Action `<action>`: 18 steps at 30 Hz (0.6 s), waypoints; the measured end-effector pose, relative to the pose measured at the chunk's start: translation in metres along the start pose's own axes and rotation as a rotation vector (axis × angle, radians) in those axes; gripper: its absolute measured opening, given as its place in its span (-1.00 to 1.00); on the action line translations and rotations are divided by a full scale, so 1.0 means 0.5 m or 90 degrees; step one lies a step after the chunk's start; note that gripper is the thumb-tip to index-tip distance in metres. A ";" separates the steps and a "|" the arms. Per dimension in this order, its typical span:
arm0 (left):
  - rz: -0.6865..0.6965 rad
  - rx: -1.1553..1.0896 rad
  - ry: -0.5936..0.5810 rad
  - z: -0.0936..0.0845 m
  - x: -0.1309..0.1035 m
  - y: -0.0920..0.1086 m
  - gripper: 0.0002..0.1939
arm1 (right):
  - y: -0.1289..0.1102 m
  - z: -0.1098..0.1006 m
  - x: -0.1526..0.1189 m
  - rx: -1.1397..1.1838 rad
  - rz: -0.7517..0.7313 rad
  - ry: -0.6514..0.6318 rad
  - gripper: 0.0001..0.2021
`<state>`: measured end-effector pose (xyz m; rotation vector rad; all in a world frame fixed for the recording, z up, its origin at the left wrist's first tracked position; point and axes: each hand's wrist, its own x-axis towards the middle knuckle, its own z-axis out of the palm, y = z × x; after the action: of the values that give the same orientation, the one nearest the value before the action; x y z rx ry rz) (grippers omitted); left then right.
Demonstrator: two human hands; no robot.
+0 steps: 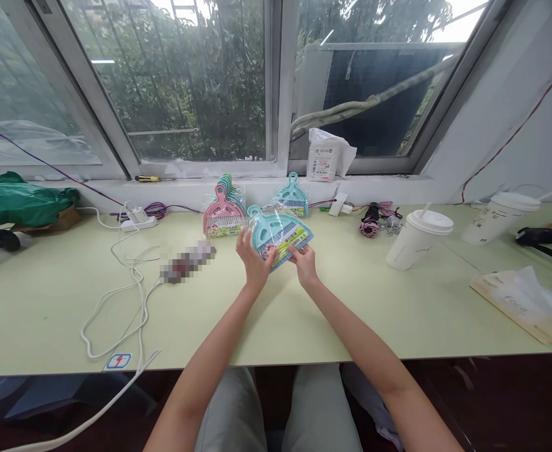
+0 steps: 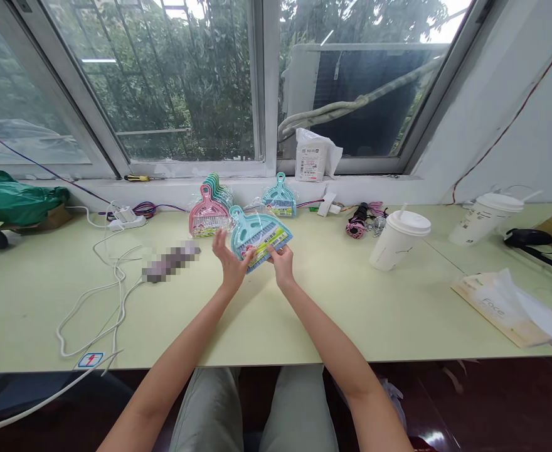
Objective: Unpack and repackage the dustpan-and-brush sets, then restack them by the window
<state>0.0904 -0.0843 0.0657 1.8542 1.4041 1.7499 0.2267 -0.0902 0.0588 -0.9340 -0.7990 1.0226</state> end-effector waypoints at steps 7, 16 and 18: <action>-0.501 -0.578 -0.257 0.023 0.009 -0.004 -0.45 | -0.009 -0.015 0.013 0.066 0.004 0.025 -0.62; -0.448 -0.625 -0.281 0.022 0.009 -0.005 -0.54 | -0.008 -0.015 0.017 0.095 0.001 0.032 -0.63; -0.432 -0.575 -0.233 0.023 0.008 -0.014 -0.46 | -0.002 -0.012 0.017 0.075 0.011 0.009 -0.63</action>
<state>0.0963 -0.0729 0.0603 0.9698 0.7433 1.2622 0.2350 -0.0842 0.0585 -0.8483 -0.7125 1.0659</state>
